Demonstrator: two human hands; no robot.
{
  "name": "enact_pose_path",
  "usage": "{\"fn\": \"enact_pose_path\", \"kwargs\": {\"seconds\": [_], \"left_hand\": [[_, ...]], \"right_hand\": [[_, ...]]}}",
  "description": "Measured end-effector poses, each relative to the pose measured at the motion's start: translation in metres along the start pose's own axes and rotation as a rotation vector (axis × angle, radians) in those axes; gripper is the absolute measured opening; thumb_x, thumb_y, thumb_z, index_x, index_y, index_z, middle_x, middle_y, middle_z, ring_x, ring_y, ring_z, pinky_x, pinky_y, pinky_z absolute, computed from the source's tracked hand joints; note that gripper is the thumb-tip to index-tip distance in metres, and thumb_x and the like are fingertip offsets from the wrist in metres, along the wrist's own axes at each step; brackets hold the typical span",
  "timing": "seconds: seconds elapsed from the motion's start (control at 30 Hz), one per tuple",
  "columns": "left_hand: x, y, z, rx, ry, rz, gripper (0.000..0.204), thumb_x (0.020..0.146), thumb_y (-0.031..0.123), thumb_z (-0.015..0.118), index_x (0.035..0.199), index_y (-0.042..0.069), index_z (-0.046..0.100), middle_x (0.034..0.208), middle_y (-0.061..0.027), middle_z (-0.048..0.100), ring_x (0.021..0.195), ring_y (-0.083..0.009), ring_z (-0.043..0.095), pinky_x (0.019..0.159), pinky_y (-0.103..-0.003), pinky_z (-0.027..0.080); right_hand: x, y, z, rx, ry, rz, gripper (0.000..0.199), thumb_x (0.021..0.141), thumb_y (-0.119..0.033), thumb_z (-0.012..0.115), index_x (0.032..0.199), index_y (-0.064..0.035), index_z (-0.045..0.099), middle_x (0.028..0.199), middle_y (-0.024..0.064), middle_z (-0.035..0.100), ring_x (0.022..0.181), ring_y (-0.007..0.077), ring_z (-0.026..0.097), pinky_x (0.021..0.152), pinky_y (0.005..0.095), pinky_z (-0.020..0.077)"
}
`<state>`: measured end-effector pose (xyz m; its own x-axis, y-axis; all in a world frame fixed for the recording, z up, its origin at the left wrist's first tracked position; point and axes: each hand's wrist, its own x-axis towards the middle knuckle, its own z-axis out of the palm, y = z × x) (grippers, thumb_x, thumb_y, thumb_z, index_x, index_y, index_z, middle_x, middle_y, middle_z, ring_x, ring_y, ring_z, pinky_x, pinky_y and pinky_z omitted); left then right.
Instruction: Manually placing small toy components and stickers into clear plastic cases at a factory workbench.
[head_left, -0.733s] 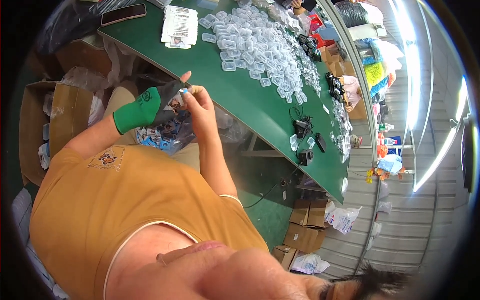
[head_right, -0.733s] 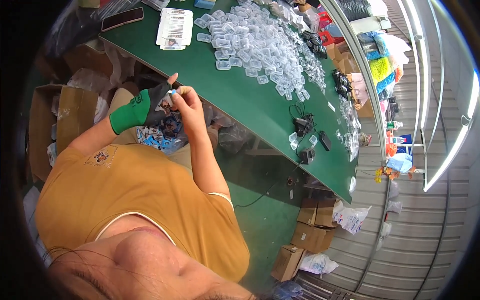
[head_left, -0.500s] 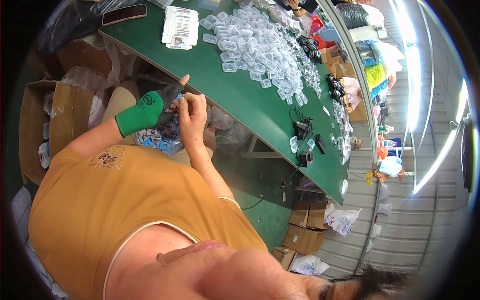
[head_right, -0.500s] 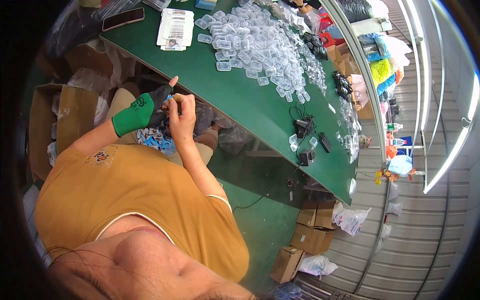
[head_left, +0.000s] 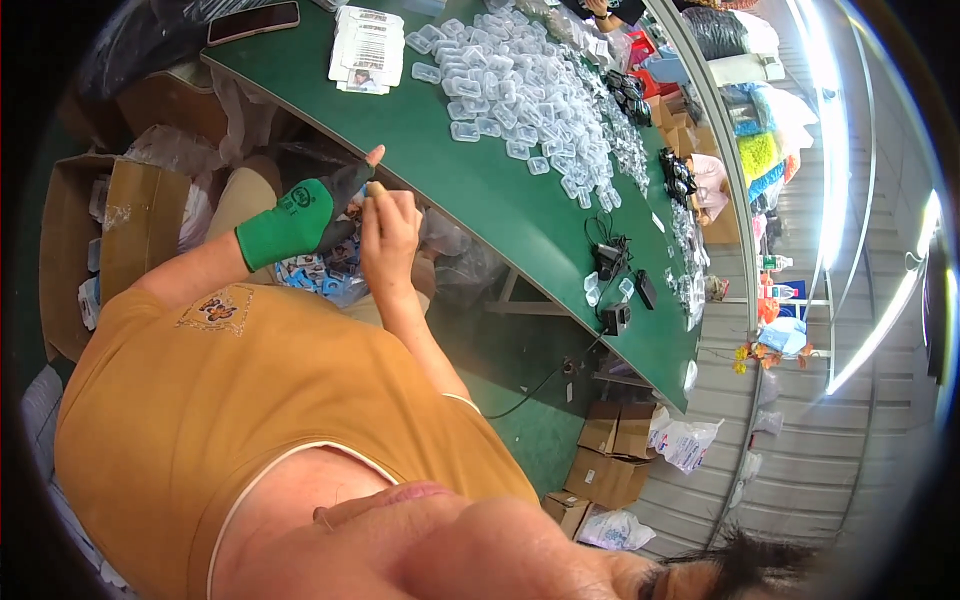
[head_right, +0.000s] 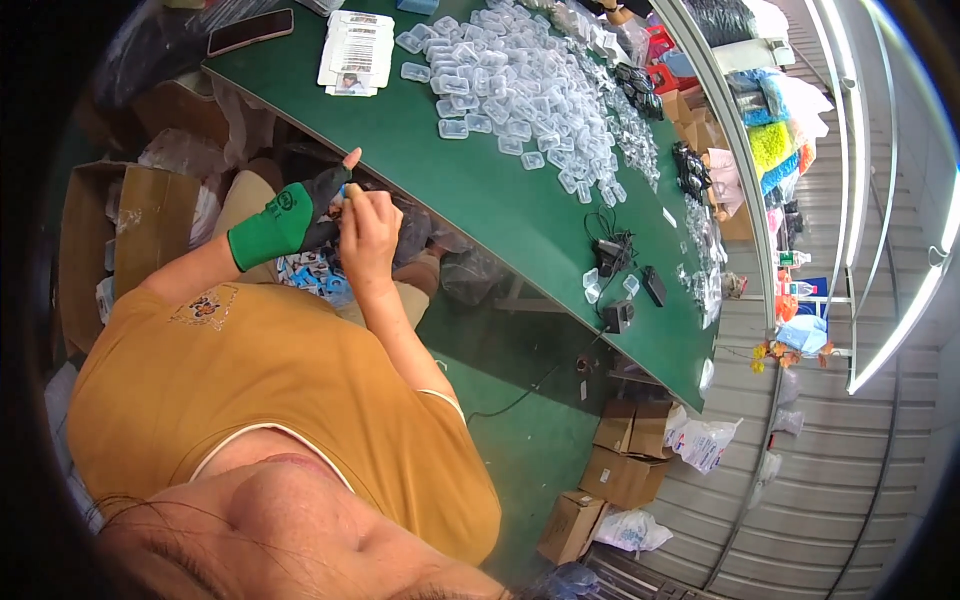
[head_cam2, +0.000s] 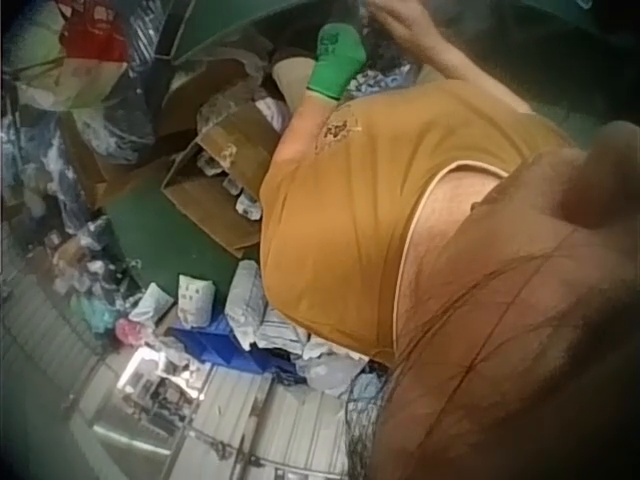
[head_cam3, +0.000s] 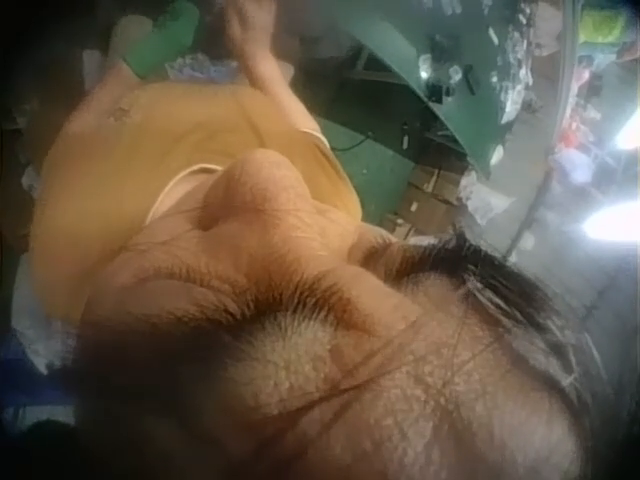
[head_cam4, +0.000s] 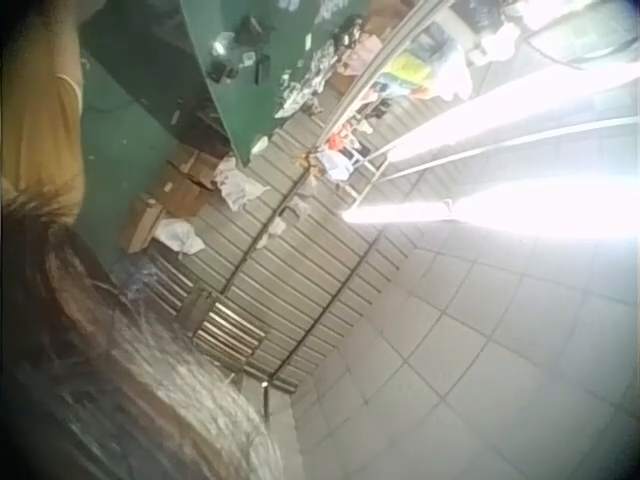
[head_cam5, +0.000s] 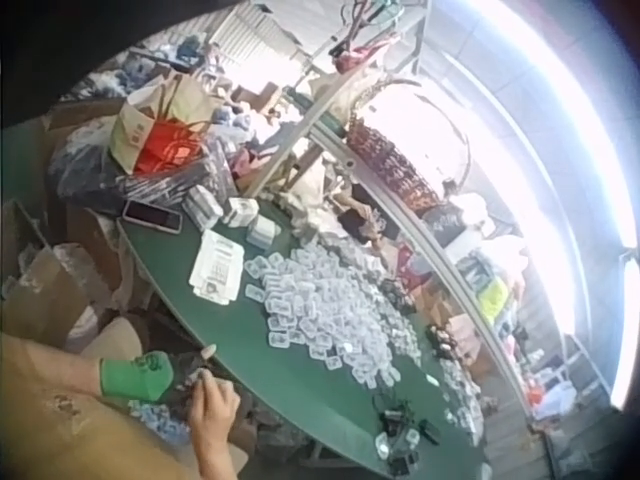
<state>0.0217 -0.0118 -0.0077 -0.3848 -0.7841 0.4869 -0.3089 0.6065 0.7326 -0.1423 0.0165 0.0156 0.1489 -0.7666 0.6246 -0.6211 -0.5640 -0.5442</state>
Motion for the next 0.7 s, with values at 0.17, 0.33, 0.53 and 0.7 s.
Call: {"fn": "enact_pose_path", "kwargs": {"seconds": [0.17,0.33,0.53,0.7], "left_hand": [[-0.006,-0.005,-0.001,-0.084,-0.112,-0.136,0.102,0.085,0.006,0.068,0.167,0.014,0.007,0.085,-0.0109,0.060,0.070,-0.0243,0.059,0.070,-0.035,0.052],[-0.008,-0.015,0.008,-0.134,-0.059,-0.092,0.099,0.084,0.000,0.063,0.167,0.013,0.009,0.095,-0.0176,0.067,0.071,-0.0295,0.062,0.071,-0.037,0.053],[0.001,0.006,-0.021,-0.138,-0.171,-0.207,0.107,0.079,0.009,0.072,0.166,0.015,0.010,0.093,-0.0203,0.068,0.076,-0.0343,0.067,0.075,-0.042,0.054],[0.014,-0.018,-0.041,0.239,0.007,0.029,0.096,0.075,0.033,0.085,0.157,0.014,0.040,0.130,-0.0181,0.064,0.105,-0.0371,0.066,0.094,-0.043,0.052]], "right_hand": [[-0.001,0.000,-0.005,-0.159,-0.106,-0.189,0.027,0.092,-0.003,0.066,0.118,-0.0032,0.070,0.093,0.0065,0.062,0.089,0.0248,0.061,0.084,0.0376,0.0425],[-0.008,0.015,0.010,0.278,-0.143,0.123,0.026,0.092,-0.007,0.067,0.118,-0.0034,0.070,0.098,0.0090,0.062,0.090,0.0272,0.061,0.084,0.0378,0.0432],[-0.020,0.045,0.009,0.517,-0.072,0.259,0.023,0.104,-0.011,0.058,0.122,-0.0002,0.067,0.108,0.0051,0.062,0.097,0.0146,0.062,0.088,0.0273,0.0476],[-0.031,0.063,-0.002,0.852,0.199,0.581,0.027,0.106,-0.013,0.057,0.128,0.0007,0.064,0.110,0.0071,0.068,0.096,0.0135,0.065,0.088,0.0278,0.0540]]}}
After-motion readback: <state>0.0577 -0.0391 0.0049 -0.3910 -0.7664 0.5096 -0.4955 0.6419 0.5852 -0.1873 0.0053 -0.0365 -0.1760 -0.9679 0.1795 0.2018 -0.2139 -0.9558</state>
